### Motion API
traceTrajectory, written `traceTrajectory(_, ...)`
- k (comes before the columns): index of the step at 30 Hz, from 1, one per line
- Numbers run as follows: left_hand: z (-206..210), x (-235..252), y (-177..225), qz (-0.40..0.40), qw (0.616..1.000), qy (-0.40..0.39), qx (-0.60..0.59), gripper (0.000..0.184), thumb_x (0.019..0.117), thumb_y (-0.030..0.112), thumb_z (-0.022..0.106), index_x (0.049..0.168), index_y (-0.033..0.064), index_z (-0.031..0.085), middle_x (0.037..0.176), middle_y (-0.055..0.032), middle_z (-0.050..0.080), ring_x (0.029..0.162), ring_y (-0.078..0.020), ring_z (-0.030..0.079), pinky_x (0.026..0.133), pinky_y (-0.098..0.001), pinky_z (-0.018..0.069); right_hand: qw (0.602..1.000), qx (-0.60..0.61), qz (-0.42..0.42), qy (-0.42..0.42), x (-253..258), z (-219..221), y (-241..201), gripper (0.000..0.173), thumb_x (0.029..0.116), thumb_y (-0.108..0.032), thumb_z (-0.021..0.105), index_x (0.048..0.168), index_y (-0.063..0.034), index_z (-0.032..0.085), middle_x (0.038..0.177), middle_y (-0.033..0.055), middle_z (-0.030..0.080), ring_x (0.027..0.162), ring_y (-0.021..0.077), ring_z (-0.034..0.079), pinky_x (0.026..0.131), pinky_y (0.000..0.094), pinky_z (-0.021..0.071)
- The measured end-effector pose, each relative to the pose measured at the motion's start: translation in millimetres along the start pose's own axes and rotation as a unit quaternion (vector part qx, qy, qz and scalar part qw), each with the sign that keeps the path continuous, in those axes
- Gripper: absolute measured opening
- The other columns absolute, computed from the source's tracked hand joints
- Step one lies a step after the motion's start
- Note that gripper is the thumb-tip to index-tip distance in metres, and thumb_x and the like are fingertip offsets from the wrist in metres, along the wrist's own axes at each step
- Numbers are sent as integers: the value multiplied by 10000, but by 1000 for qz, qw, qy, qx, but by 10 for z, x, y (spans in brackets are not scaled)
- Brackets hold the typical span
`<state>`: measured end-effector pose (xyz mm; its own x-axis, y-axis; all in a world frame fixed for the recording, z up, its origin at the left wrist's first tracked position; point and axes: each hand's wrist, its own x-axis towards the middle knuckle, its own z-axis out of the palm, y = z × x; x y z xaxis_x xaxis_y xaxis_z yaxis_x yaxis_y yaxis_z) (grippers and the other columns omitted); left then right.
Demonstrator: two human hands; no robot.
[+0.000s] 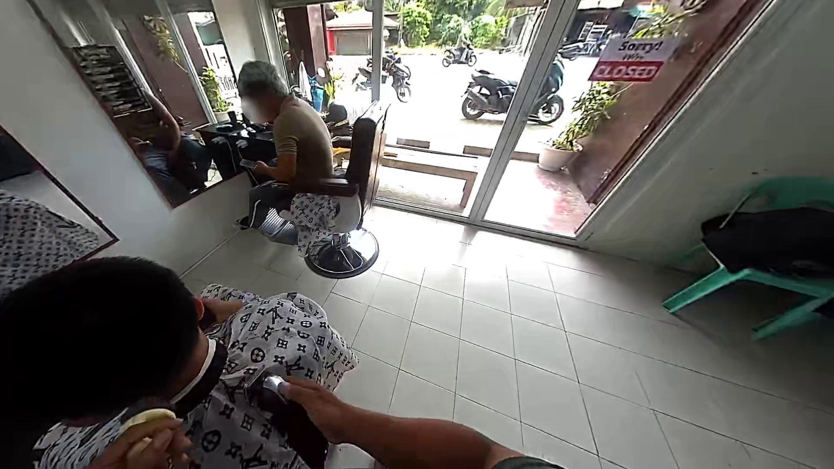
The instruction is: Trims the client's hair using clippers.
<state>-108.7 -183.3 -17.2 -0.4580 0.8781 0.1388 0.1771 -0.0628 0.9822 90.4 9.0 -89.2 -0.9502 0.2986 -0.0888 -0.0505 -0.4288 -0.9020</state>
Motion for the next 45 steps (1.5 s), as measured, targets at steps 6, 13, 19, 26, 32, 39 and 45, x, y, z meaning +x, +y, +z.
traceTrajectory(6,7,306,135,-88,994,-26,54,210,1002,116,574,1190,74,657,859,-5,763,662,-83,721,492,-217,565,998,-7,58,33,-153,29,115,400,1101,-388,363,1270,-52,500,849,20,620,660,103,633,632,288,574)
traceTrajectory(13,-112,217,-51,33,999,-31,-8,300,917,274,726,1189,150,699,835,40,757,640,-75,714,505,-208,577,997,-43,45,54,-212,252,163,460,878,-129,748,1255,-39,501,821,29,651,617,116,646,614,288,587)
traceTrajectory(19,-151,-81,69,-119,916,-4,382,186,1006,109,604,1119,11,713,967,-165,722,854,-317,700,782,-551,555,992,-73,20,101,-163,473,121,463,837,-109,763,1220,-20,518,789,44,650,582,135,637,589,304,585)
traceTrajectory(26,-169,-290,-483,-21,875,120,468,684,988,437,616,1573,135,432,1310,-337,602,1085,-558,632,845,-714,489,993,-48,-7,112,68,787,-13,311,943,-138,658,1177,0,507,715,37,627,553,134,630,550,281,576)
traceTrajectory(32,-216,-197,-563,-105,878,60,462,754,998,583,550,1593,149,389,1416,-318,541,1264,-511,558,1020,-677,432,985,-65,40,154,336,966,-122,366,1119,-282,366,1226,23,540,846,81,621,652,151,637,624,314,585)
traceTrajectory(39,-235,-170,-557,-109,880,59,458,766,966,516,651,1611,227,356,1366,-282,581,1206,-474,589,971,-662,463,969,-198,69,132,717,1073,-50,318,1064,-265,560,1091,48,613,869,149,667,754,204,679,717,367,593)
traceTrajectory(45,-227,-161,-537,-122,877,58,461,806,925,332,731,1621,267,329,1294,-265,605,1116,-455,615,883,-644,495,960,-231,78,136,852,1165,-90,432,991,-361,684,1122,41,599,919,167,672,772,226,683,722,388,597)
